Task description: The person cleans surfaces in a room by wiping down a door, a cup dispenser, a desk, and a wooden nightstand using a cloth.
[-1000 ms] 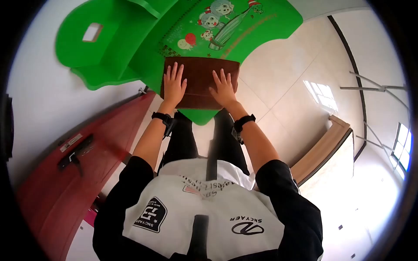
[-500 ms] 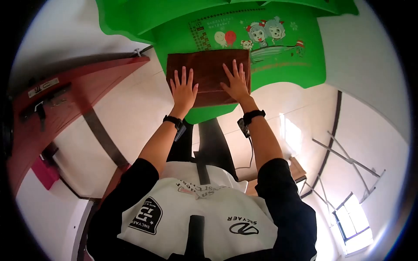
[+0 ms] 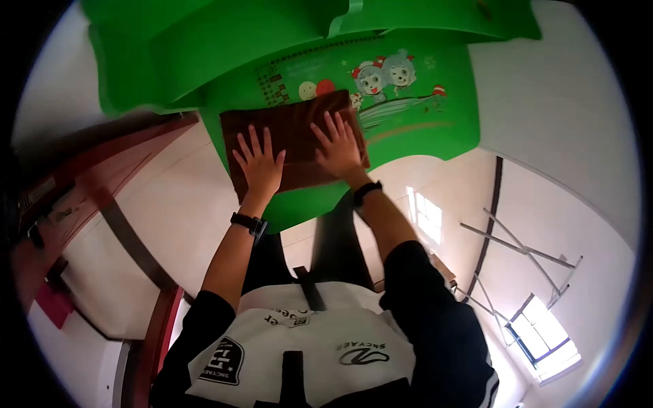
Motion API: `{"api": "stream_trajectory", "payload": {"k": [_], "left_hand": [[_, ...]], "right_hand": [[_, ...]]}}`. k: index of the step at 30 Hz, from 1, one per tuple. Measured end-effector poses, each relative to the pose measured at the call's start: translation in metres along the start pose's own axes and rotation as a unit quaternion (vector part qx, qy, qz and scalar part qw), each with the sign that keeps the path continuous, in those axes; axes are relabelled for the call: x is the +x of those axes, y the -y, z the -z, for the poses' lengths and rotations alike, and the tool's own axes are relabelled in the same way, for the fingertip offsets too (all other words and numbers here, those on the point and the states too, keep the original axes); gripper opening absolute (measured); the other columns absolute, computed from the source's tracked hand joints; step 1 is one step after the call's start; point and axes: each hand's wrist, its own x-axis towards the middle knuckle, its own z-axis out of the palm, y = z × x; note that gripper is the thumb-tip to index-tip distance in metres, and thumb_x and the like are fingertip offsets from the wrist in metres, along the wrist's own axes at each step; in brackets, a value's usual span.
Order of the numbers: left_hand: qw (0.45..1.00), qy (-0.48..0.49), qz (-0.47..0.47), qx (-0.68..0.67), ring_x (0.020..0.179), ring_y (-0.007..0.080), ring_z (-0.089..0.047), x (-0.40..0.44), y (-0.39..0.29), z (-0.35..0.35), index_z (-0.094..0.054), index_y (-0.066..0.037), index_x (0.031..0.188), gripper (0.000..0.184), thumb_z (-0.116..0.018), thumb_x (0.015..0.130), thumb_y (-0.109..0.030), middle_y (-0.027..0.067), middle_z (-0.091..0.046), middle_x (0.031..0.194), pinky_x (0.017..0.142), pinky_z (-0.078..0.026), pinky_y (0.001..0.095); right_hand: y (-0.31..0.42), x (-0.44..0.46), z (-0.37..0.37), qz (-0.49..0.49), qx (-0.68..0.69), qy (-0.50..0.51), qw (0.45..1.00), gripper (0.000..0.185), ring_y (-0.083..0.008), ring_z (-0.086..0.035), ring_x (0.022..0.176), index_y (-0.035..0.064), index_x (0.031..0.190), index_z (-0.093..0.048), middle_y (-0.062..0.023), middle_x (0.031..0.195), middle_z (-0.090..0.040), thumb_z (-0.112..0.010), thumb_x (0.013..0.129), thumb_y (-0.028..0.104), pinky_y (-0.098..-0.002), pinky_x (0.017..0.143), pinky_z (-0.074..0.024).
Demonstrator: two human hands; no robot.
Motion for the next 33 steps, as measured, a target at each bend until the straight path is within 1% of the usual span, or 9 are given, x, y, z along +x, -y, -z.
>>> {"api": "stream_trajectory", "payload": {"k": [5,13,16,19,21,22,25,28,33], "left_hand": [[0.998,-0.049,0.043,0.022,0.137,0.0504,-0.009,0.035,-0.029,-0.004,-0.022,-0.010,0.147,0.069,-0.043,0.093,-0.047,0.0229,-0.008,0.153,0.104,-0.013,0.0672],[0.994,-0.095,0.055,0.014,0.137,0.0520,-0.008,0.048,-0.136,-0.029,-0.031,-0.020,0.146,0.069,-0.050,0.088,-0.053,0.0251,-0.010,0.152,0.104,-0.012,0.0679],[0.986,-0.129,0.088,-0.056,0.137,0.0486,-0.012,0.042,-0.146,-0.028,-0.035,-0.019,0.144,0.066,-0.056,0.087,-0.046,0.0253,-0.014,0.151,0.107,-0.015,0.0633],[0.974,-0.161,0.097,-0.124,0.137,0.0453,-0.017,0.035,-0.135,-0.018,-0.040,-0.017,0.140,0.060,-0.061,0.086,-0.034,0.0242,-0.018,0.150,0.110,-0.019,0.0552],[0.973,-0.170,0.091,-0.126,0.136,0.0447,-0.021,0.031,-0.128,-0.008,-0.043,-0.016,0.138,0.058,-0.064,0.085,-0.025,0.0241,-0.019,0.149,0.109,-0.024,0.0527],[0.969,-0.210,0.102,-0.084,0.129,0.0441,-0.033,0.032,-0.127,-0.005,-0.049,-0.013,0.131,0.051,-0.066,0.083,-0.017,0.0258,-0.030,0.143,0.105,-0.033,0.0468],[0.972,-0.218,0.050,-0.077,0.120,0.0417,-0.041,0.031,-0.122,-0.003,-0.053,-0.010,0.120,0.041,-0.066,0.081,-0.011,0.0242,-0.037,0.136,0.098,-0.039,0.0446],[0.984,-0.146,0.097,-0.019,0.114,0.0369,-0.046,0.027,-0.140,0.001,-0.055,-0.008,0.107,0.028,-0.062,0.080,-0.008,0.0180,-0.043,0.130,0.097,-0.040,0.0443],[0.974,-0.169,0.147,-0.027,0.103,0.0343,-0.050,0.020,-0.135,-0.012,-0.056,-0.007,0.100,0.020,-0.061,0.080,-0.006,0.0151,-0.049,0.119,0.084,-0.044,0.0439]], "right_hand": [[-0.056,0.052,0.017,0.115,0.003,-0.031,0.993,0.061,-0.0369,-0.020,0.139,0.0239,0.141,-0.039,-0.0119,0.151,-0.026,-0.054,0.083,0.034,-0.0499,0.110,-0.0223],[-0.175,0.077,0.043,0.159,-0.014,-0.105,0.982,0.055,-0.0343,-0.031,0.134,0.0202,0.140,-0.039,-0.0104,0.147,-0.032,-0.052,0.089,0.037,-0.0473,0.108,-0.0301],[-0.189,0.067,0.050,0.192,-0.008,-0.094,0.977,0.055,-0.0346,-0.032,0.133,0.0152,0.138,-0.041,-0.0115,0.145,-0.034,-0.056,0.088,0.031,-0.0467,0.107,-0.0319],[-0.190,0.055,0.051,0.174,0.122,-0.117,0.970,0.049,-0.0357,-0.036,0.129,0.0094,0.130,-0.049,-0.0124,0.142,-0.038,-0.061,0.084,0.019,-0.0456,0.105,-0.0353],[-0.197,0.041,0.054,0.092,0.189,-0.177,0.961,0.038,-0.0359,-0.040,0.125,0.0059,0.118,-0.056,-0.0136,0.137,-0.043,-0.061,0.081,0.008,-0.0430,0.101,-0.0391],[-0.205,0.031,0.048,0.060,0.206,-0.172,0.961,0.028,-0.0342,-0.042,0.123,0.0035,0.106,-0.059,-0.0137,0.134,-0.045,-0.062,0.078,0.005,-0.0407,0.099,-0.0410],[-0.220,0.012,0.044,0.066,0.239,-0.113,0.962,0.024,-0.0346,-0.044,0.121,0.0024,0.101,-0.057,-0.0142,0.133,-0.046,-0.063,0.077,0.004,-0.0407,0.098,-0.0420],[-0.218,0.012,0.056,0.076,0.249,-0.095,0.961,0.024,-0.0349,-0.046,0.119,0.0025,0.098,-0.056,-0.0137,0.134,-0.046,-0.064,0.075,0.002,-0.0412,0.096,-0.0430],[-0.218,0.020,0.081,0.111,0.217,-0.033,0.969,0.028,-0.0360,-0.046,0.118,0.0034,0.097,-0.055,-0.0149,0.131,-0.047,-0.070,0.073,0.005,-0.0417,0.096,-0.0431]]}}
